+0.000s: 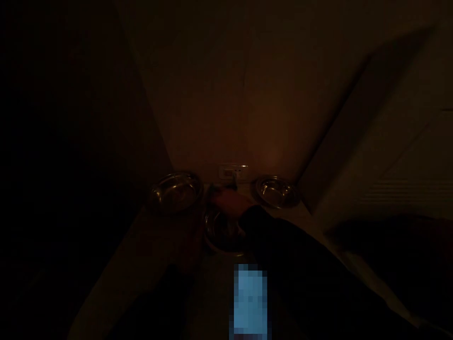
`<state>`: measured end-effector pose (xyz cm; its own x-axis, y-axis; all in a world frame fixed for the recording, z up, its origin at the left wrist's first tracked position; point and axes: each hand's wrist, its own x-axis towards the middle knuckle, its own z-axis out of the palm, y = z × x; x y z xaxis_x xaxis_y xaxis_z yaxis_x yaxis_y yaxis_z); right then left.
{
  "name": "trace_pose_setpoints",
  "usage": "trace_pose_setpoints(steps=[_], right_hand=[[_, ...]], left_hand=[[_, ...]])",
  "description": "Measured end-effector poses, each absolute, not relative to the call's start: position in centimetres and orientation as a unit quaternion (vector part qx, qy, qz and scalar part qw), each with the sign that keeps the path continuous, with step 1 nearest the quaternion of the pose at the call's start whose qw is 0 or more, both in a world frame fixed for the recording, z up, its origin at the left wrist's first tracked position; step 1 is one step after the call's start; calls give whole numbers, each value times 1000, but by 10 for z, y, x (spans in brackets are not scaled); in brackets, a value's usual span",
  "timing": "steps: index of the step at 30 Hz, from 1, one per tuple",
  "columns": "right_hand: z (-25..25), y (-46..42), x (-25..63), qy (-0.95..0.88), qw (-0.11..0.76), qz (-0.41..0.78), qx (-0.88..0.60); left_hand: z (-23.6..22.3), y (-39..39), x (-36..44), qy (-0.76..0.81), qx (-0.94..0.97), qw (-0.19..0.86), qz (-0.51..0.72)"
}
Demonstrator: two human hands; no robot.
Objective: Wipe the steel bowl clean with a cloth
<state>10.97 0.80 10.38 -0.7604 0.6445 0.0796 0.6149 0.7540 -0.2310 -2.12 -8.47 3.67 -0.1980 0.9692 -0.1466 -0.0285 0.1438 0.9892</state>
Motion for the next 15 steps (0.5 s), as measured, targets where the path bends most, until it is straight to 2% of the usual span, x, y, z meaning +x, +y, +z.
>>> trace_pose_setpoints(steps=[3,7,10,15], right_hand=[[110,-6,104,-929,112,109,-336],[116,-18,127,-885,159,92,-428],[112,-23,150,-867,133,75,-474],[96,-34,155,-853,39,21,-519]], left_hand=[[40,-86,-20,583,406,485,510],[42,-87,-19,565,416,494,514],[39,-86,-18,541,418,501,531],[36,-87,-18,551,411,488,537]])
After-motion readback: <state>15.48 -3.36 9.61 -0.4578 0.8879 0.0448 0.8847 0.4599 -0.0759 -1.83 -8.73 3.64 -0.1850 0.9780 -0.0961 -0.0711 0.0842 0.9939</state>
